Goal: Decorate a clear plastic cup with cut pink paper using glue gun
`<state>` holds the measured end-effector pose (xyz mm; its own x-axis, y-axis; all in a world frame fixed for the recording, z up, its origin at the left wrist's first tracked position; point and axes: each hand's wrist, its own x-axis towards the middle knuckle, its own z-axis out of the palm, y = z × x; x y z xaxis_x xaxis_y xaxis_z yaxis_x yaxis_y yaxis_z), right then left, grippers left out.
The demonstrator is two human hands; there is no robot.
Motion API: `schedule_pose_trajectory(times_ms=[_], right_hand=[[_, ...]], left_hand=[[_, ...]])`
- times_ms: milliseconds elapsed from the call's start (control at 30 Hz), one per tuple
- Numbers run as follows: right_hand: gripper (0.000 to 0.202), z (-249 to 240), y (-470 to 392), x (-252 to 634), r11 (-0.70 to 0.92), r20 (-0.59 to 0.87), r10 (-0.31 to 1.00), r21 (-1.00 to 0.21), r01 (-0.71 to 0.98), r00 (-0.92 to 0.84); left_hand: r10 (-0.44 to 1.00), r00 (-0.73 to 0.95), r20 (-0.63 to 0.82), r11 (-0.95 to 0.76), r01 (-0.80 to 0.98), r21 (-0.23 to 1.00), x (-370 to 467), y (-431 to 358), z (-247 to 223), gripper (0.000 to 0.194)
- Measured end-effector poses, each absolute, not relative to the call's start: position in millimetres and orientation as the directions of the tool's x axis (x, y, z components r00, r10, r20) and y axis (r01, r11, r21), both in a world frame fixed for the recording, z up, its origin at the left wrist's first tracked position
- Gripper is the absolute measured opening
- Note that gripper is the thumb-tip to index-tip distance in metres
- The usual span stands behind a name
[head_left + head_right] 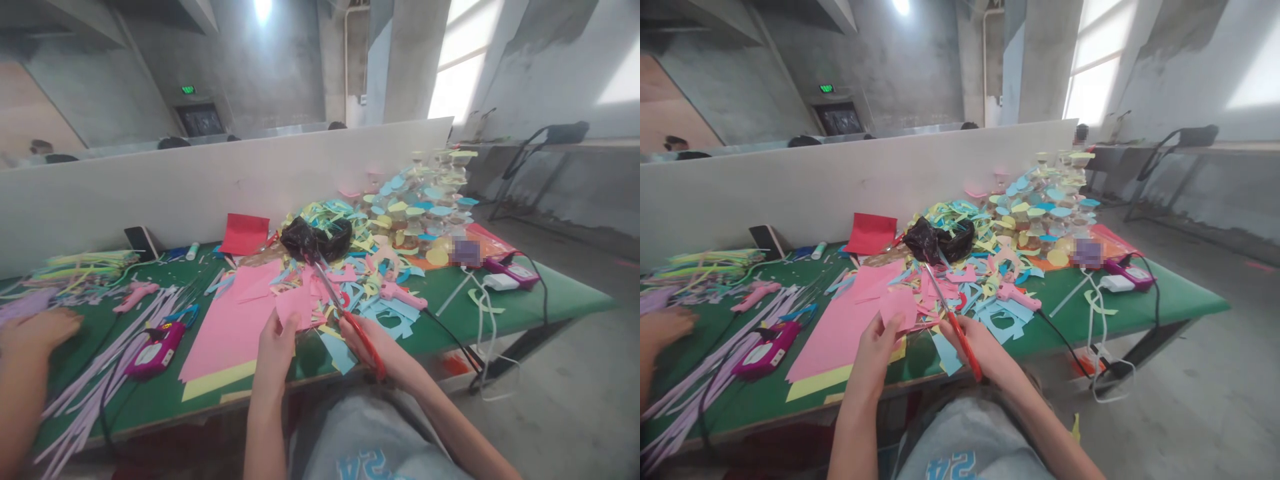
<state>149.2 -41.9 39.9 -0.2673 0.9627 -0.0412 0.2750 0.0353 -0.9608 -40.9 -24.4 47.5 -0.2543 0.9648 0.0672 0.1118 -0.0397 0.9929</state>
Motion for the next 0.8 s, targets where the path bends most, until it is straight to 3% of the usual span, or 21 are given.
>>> schedule_pose_trajectory(times_ms=[233, 567, 800], right_hand=[[0.043, 50.6, -50.5, 153.9, 0.173, 0.007, 0.905, -0.919, 0.353, -0.426], [0.040, 50.3, -52.5, 154.0, 0.119, -0.070, 0.899, -0.911, 0.395, -0.432], [0.045, 40.5, -43.6, 147.8, 0.064, -0.050, 0.948, -0.938, 0.340, -0.314]], left_hand=[[0.949, -0.296, 0.111, -0.079, 0.118, 0.990, -42.2, -21.0, 37.8, 0.042], [0.950, -0.283, 0.132, -0.079, 0.193, 0.978, -39.8, -25.1, 45.4, 0.042], [0.955, -0.262, 0.139, -0.080, 0.225, 0.971, -44.6, -24.5, 44.8, 0.040]])
